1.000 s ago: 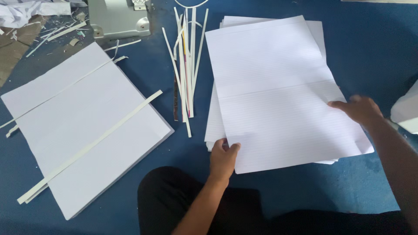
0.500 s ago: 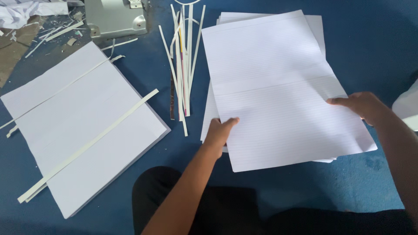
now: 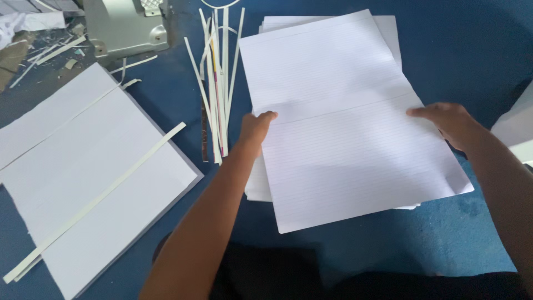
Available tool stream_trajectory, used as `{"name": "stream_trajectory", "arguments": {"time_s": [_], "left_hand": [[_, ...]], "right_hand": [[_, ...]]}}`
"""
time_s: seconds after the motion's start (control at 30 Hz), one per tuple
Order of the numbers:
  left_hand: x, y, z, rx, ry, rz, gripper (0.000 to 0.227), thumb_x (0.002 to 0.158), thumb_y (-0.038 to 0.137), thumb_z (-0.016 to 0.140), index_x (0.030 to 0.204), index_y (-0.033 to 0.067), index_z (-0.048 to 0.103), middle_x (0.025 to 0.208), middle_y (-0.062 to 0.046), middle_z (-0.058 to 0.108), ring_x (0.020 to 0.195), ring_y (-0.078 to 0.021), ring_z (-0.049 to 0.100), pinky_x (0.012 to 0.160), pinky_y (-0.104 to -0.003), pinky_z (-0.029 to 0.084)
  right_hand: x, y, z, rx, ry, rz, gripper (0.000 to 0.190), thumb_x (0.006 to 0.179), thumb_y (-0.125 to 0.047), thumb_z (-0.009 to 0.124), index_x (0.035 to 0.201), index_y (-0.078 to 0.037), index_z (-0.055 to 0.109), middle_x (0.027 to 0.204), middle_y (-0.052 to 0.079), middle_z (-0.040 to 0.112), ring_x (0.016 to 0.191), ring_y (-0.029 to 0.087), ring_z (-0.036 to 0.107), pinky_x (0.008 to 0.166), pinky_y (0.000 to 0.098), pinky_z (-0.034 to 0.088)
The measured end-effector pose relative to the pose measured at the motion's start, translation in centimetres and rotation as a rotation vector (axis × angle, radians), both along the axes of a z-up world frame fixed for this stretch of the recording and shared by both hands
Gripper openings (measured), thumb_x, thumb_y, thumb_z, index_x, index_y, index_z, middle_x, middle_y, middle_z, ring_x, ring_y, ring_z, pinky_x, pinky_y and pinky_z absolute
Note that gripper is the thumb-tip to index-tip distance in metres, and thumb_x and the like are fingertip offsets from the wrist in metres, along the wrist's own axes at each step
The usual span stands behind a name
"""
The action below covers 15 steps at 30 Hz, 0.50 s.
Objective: The person folds lined paper sheets in half, places white plastic strips across the center, and stacks the folded sheets on top of the strips. The person repeats this process with multiple sheets and strips, building a stack of prepared paper bundles.
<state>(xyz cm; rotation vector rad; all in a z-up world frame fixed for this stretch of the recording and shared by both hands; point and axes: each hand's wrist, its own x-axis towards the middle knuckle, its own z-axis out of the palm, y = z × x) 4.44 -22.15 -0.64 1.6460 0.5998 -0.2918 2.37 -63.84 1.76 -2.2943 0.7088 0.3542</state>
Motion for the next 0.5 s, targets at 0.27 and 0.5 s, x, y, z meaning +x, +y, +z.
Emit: {"name": "stream_trajectory", "arguments": {"time_s": [0.27,0.5], "left_hand": [[1.8,-0.5,-1.1,0.011,0.024,0.056,0.08,0.085,0.031,0.069,0.145,-0.0103,0.036,0.143,-0.033,0.048,0.133,-0.0451,0.049,0.104,-0.064,0.044],[3.4,-0.9,-3.0,0.047,0.064,0.028,0.079,0.094,0.031,0.066,0.148,-0.0123,0.03,0.146,-0.033,0.042,0.135,-0.0447,0.045,0.107,-0.06,0.042]], "right_hand": [[2.8,0.4,0.9,0.0,-0.009,0.131,0.076,0.092,-0.063,0.057,0.145,-0.009,0.057,0.135,0.029,0.057,0.123,0.043,0.06,0.101,0.0577,0.047],[4.2,1.2,0.7,-0.045,0.043,0.068,0.08,0.097,-0.065,0.049,0.154,-0.009,0.044,0.148,0.032,0.046,0.135,0.05,0.049,0.105,0.0682,0.042]]}}
